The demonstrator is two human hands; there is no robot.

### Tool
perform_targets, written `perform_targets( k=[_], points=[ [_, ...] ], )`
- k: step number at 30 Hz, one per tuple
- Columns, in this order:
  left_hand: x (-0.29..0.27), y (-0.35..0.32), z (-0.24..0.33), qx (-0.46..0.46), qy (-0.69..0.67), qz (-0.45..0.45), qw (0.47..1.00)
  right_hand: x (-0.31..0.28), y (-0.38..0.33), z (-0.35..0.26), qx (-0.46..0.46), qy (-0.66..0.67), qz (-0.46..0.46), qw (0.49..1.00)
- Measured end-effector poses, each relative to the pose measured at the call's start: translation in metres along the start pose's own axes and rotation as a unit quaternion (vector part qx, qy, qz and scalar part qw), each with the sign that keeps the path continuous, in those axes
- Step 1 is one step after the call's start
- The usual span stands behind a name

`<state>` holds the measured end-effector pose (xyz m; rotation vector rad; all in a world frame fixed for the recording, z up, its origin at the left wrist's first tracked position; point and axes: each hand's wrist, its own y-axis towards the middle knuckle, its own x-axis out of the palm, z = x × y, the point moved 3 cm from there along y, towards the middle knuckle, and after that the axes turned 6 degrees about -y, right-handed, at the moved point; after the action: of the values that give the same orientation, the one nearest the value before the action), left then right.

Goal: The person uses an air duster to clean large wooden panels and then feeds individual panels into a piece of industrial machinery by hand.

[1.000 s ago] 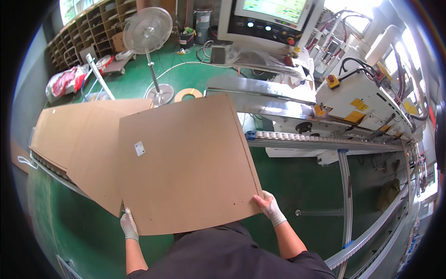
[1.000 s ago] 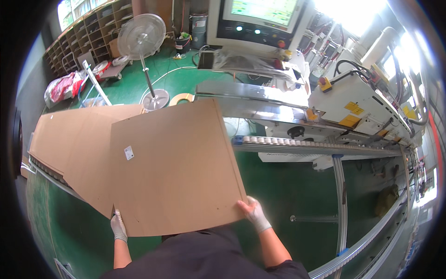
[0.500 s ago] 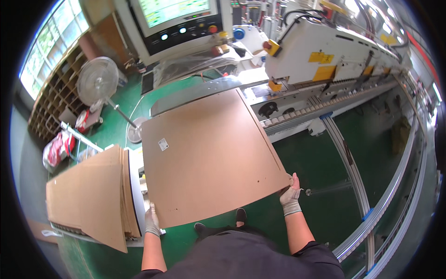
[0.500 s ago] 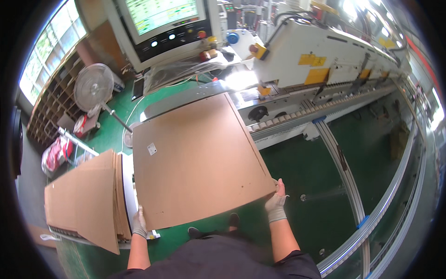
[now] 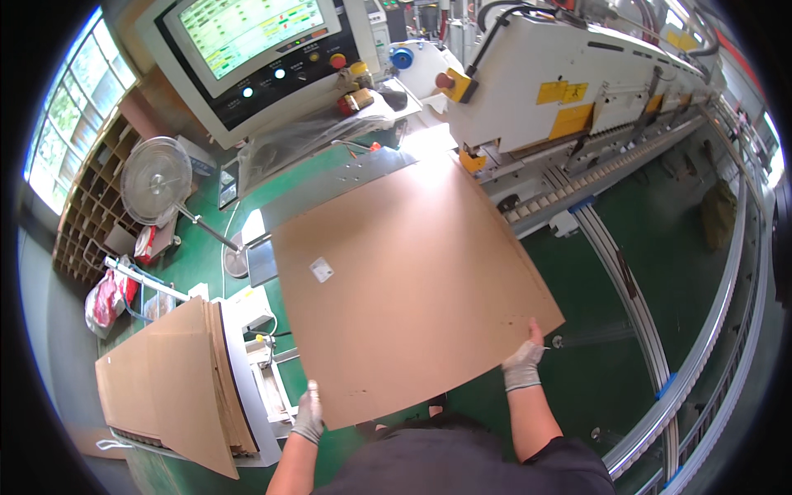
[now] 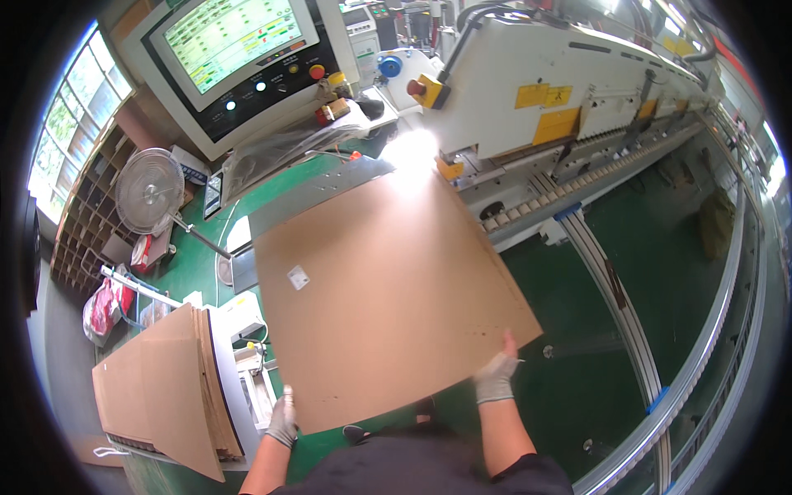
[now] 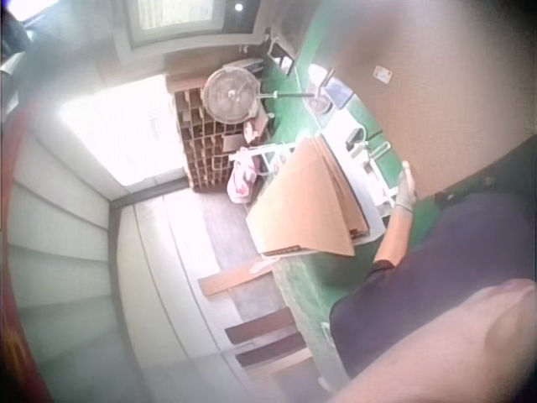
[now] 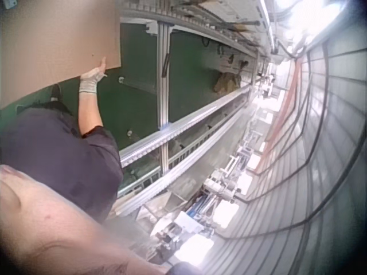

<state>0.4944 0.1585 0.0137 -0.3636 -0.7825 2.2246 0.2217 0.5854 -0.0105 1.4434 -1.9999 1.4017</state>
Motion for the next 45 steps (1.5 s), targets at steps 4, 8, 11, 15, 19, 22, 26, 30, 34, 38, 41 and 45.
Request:
perform_targets(
  k=[4, 8, 11, 15, 19, 22, 26, 30, 34, 38, 41, 45],
  points=[
    [0.057, -0.007, 0.012, -0.048, 0.067, -0.058, 0.995, 0.004, 0.026, -0.052, -0.045, -0.013, 0.025, 0.999],
    [0.120, -0.017, 0.024, -0.082, 0.040, -0.102, 0.991, -0.021, 0.061, -0.092, -0.107, -0.001, -0.028, 0.994],
    [0.161, -0.022, 0.028, -0.105, 0.012, -0.116, 0.988, -0.022, 0.061, -0.101, -0.108, 0.007, -0.055, 0.993],
    [0.192, -0.013, 0.023, 0.048, 0.110, -0.186, 0.975, 0.006, 0.004, -0.024, -0.085, -0.025, -0.094, 0.992],
    [0.218, 0.001, 0.047, 0.158, 0.292, -0.251, 0.909, -0.022, -0.027, 0.085, -0.110, -0.038, 0.029, 0.993],
    [0.114, 0.033, -0.025, 0.136, 0.240, -0.169, 0.946, 0.047, -0.068, 0.074, 0.095, 0.017, -0.027, 0.995],
    [-0.039, 0.004, -0.077, 0.138, 0.508, -0.100, 0.845, 0.015, -0.020, 0.034, 0.037, -0.056, -0.003, 0.998],
    [-0.252, -0.044, -0.207, -0.065, 0.543, 0.054, 0.836, -0.035, 0.038, -0.025, -0.073, -0.170, 0.042, 0.982],
    [-0.416, -0.127, -0.279, -0.142, -0.075, 0.456, 0.875, -0.043, 0.021, -0.035, -0.348, -0.635, 0.154, 0.673],
    [-0.479, -0.106, -0.238, 0.043, -0.462, 0.414, 0.783, -0.032, 0.003, 0.041, 0.047, -0.191, 0.021, 0.980],
    [-0.547, -0.108, -0.244, -0.030, -0.365, 0.457, 0.810, 0.024, -0.080, 0.210, 0.323, -0.177, -0.241, 0.898],
    [-0.518, -0.061, -0.207, -0.055, -0.339, 0.483, 0.805, 0.080, -0.204, 0.384, 0.530, -0.128, -0.410, 0.732]
  ],
)
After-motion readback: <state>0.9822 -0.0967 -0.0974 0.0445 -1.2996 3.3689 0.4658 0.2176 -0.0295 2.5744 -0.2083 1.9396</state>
